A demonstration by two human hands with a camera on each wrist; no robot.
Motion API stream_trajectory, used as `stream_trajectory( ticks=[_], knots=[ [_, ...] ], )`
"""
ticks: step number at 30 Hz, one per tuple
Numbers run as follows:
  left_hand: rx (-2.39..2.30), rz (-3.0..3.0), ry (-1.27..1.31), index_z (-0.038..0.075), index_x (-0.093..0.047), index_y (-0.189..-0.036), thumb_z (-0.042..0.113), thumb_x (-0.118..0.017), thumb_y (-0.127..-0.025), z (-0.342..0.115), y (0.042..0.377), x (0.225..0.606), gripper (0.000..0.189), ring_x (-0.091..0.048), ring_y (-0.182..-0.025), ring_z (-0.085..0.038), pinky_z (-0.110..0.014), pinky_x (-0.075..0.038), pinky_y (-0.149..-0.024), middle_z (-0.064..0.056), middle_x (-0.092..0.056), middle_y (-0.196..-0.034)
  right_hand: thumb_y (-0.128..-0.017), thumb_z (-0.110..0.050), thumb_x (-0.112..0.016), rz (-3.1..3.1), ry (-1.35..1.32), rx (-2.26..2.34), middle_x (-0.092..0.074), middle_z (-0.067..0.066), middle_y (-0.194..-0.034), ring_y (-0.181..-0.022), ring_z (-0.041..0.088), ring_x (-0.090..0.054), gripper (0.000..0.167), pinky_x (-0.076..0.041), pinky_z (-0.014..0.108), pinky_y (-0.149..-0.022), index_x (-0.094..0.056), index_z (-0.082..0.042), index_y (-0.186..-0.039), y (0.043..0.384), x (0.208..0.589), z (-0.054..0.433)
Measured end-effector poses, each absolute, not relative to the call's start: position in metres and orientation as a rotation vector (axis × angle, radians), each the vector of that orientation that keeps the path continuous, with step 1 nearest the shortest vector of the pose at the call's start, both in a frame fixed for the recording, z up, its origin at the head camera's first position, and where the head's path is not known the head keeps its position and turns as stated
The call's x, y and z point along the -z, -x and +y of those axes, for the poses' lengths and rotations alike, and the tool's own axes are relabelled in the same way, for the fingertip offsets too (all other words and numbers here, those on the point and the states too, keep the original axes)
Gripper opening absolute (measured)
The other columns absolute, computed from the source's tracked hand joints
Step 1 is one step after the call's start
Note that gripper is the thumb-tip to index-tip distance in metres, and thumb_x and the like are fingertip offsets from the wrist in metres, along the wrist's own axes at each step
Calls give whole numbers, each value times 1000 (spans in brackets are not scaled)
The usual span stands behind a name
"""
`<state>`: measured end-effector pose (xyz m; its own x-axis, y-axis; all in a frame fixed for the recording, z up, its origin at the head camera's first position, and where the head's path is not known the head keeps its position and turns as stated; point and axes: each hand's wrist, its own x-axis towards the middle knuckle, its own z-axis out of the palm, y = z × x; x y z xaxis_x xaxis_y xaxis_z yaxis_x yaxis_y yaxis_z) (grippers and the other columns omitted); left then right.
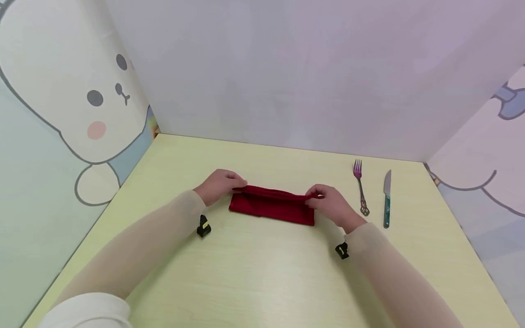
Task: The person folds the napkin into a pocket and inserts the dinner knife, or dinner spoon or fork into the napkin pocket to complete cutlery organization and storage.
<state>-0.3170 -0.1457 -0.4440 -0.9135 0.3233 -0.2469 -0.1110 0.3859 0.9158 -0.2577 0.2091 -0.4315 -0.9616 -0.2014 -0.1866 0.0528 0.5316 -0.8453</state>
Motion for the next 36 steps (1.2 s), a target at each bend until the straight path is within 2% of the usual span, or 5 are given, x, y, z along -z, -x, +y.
stream_trajectory(
  ticks=[4, 12, 20, 27, 36],
  knots=[
    [-1464, 2445, -158, 11, -75, -108, 28, -77, -93, -144, 305, 444, 23, -61, -101, -24, -38, -49, -90, -5, -70, -108, -97, -12, -69, 2734, 274, 1085, -68, 5, -116, -110, 29, -64, 8, -52, 46, -93, -73, -16, -102, 245, 430, 204],
    [-1305, 2582, -72, 8, -60, -128, 21, -77, -91, -131, 275, 438, 42, -58, -101, -29, -41, -49, -88, -11, -60, -119, -92, -2, -69, 2875, 486, 789, -66, 8, -116, -110, 30, -62, 12, -52, 48, -95, -74, -11, -99, 234, 432, 196],
    [-1235, 2613, -145, 10, -65, -120, 10, -76, -89, -125, 257, 437, 33, -57, -91, -25, -38, -50, -81, -8, -60, -106, -91, 0, -69, 2945, 525, 603, -67, 10, -118, -112, 32, -64, 16, -53, 48, -96, -78, -6, -103, 235, 430, 203],
    [-1122, 2669, -266, 8, -68, -103, 4, -76, -88, -121, 250, 436, 18, -54, -96, -25, -38, -50, -84, -6, -59, -100, -87, 1, -73, 3042, 779, 356, -69, 13, -115, -107, 35, -63, 15, -56, 47, -92, -82, -10, -94, 233, 432, 209],
    [-875, 2740, -352, 7, -70, -102, 1, -68, -88, -115, 249, 435, 15, -57, -92, -23, -37, -53, -84, -6, -57, -103, -89, -6, -77, 3041, 1162, -11, -64, 13, -125, -120, 33, -60, 11, -53, 48, -96, -71, -7, -98, 229, 445, 215]
  ],
)
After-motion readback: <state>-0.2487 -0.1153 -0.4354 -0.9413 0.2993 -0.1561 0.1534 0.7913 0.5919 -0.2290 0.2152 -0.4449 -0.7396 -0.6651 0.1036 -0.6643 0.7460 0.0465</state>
